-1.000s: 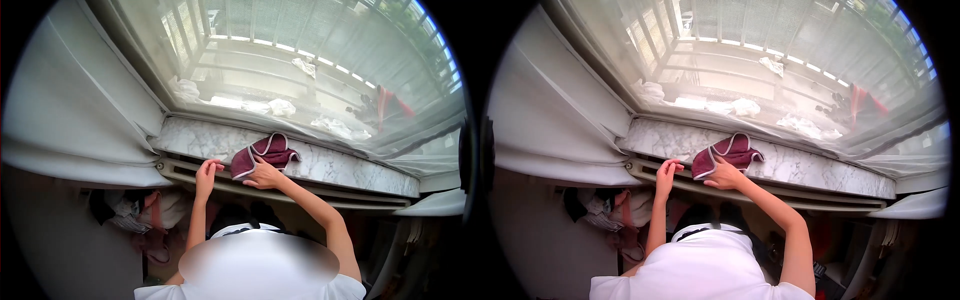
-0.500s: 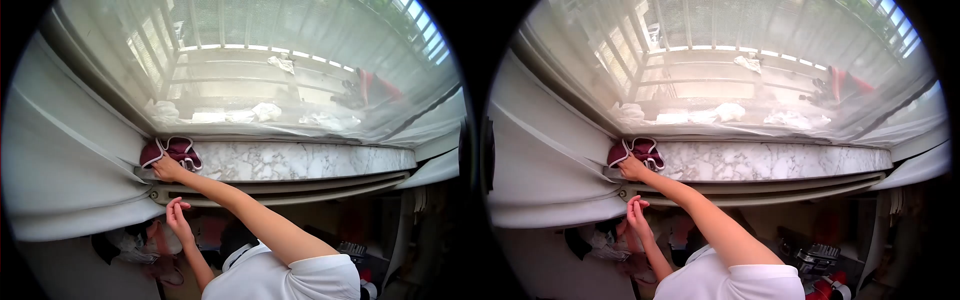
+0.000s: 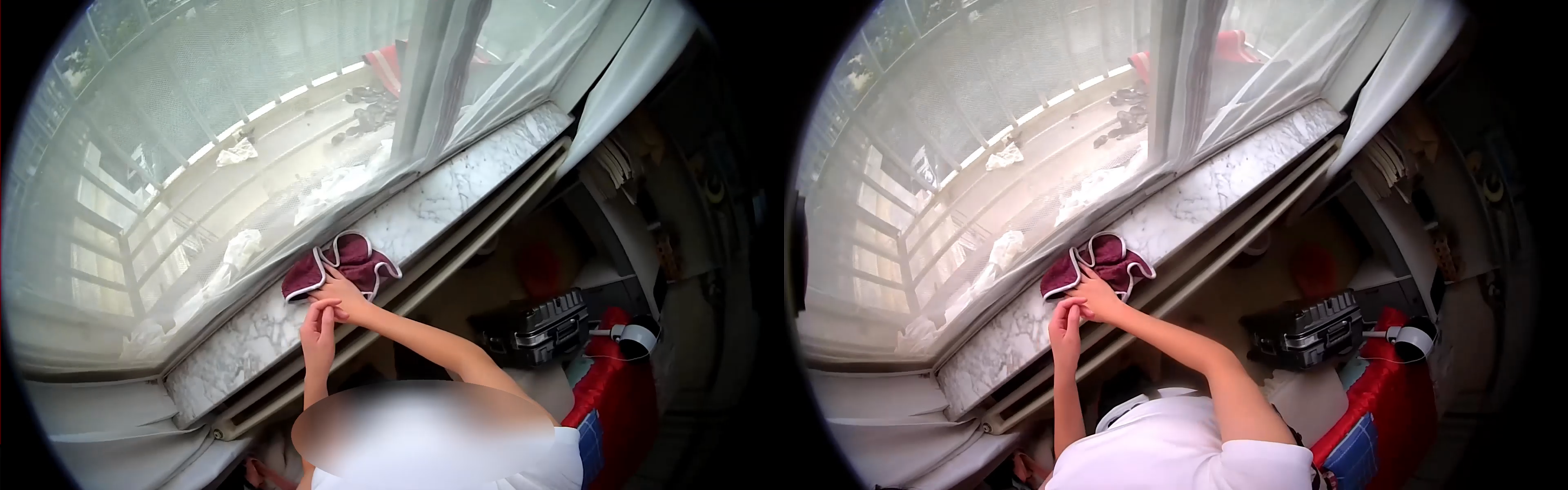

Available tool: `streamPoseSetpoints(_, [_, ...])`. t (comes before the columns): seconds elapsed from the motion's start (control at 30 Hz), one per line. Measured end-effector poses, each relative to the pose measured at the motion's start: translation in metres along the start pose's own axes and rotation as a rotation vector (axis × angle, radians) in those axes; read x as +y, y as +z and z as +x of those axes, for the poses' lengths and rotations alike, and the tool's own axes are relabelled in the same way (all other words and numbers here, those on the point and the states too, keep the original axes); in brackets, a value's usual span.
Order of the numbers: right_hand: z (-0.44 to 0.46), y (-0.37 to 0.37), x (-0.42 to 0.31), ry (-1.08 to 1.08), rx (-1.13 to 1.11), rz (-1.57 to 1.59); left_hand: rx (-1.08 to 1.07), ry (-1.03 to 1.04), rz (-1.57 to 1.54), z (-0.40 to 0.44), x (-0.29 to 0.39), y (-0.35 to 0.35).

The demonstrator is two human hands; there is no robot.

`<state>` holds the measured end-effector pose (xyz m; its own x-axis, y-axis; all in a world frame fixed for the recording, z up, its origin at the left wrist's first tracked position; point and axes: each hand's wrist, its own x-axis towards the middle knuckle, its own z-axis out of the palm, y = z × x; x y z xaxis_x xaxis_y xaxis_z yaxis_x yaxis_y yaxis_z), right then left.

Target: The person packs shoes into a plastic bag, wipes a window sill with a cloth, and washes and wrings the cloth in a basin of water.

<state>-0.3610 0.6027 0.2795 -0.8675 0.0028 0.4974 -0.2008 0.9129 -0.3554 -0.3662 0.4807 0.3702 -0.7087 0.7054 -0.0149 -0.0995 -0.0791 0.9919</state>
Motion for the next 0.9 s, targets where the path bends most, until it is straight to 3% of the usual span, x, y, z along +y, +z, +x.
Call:
streamPoseSetpoints(0.07, [-0.032, -0.043, 0.061, 0.103, -0.007, -0.260, -0.170, -0.022, 0.019, 0.022, -0.009, 0.064])
streamPoseSetpoints(0.13, [-0.046, -0.068, 0.101, 0.314, 0.166, -0.248, -0.255, -0.049, 0.010, 0.034, -0.016, 0.108])
streamPoseSetpoints(0.27, [-0.075, -0.128, 0.182, 0.432, 0.219, -0.371, -0.399, -0.115, 0.011, 0.053, -0.034, 0.187])
streamPoseSetpoints(0.37, [-0.090, -0.153, 0.239, 0.485, 0.336, -0.445, -0.429, -0.131, 0.008, 0.070, -0.039, 0.239])
streamPoseSetpoints(0.53, [-0.101, -0.191, 0.297, 0.569, 0.291, -0.507, -0.425, -0.147, 0.000, 0.100, -0.054, 0.303])
streamPoseSetpoints(0.6, [-0.107, -0.200, 0.311, 0.562, 0.177, -0.346, -0.449, -0.165, -0.001, 0.112, -0.060, 0.323])
streamPoseSetpoints(0.77, [-0.122, -0.231, 0.348, 0.572, 0.354, -0.436, -0.453, -0.154, 0.004, 0.154, -0.072, 0.370])
streamPoseSetpoints(0.9, [-0.145, -0.267, 0.404, 0.697, 0.306, -0.490, -0.477, -0.149, 0.043, 0.200, -0.076, 0.420])
